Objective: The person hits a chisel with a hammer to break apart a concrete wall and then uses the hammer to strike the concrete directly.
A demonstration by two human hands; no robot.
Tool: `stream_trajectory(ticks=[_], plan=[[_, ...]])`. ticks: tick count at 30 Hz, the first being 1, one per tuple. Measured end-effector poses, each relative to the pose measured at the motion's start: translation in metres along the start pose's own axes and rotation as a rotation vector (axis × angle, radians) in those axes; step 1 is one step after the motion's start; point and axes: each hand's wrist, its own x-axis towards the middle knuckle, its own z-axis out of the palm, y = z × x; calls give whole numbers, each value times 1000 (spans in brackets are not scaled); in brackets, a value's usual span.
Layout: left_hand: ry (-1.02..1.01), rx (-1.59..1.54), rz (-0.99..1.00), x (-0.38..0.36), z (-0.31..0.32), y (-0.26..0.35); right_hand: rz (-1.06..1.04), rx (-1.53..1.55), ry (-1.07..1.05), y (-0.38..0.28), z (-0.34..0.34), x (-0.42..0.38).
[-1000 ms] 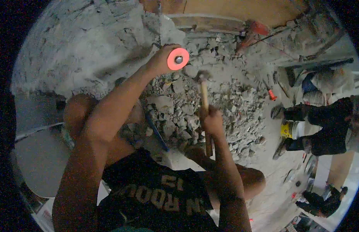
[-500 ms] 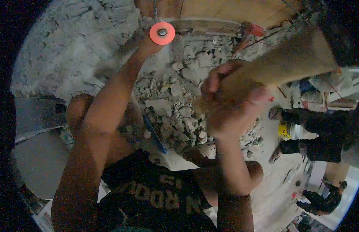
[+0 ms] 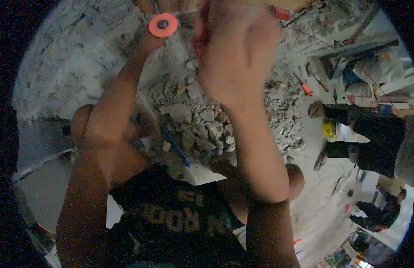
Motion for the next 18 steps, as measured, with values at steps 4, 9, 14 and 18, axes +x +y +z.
stream_trajectory(ticks=[4, 9, 14, 18], plan=[[61, 216, -58, -2, -4, 18, -143, 102, 45, 5, 5, 5], [126, -348, 444, 18, 0, -10, 419, -402, -74, 128, 15, -49], [162, -123, 185, 8, 3, -13, 134, -268, 16, 55, -7, -20], [177, -22, 60, 4, 2, -5, 53, 569, 129, -24, -8, 9]])
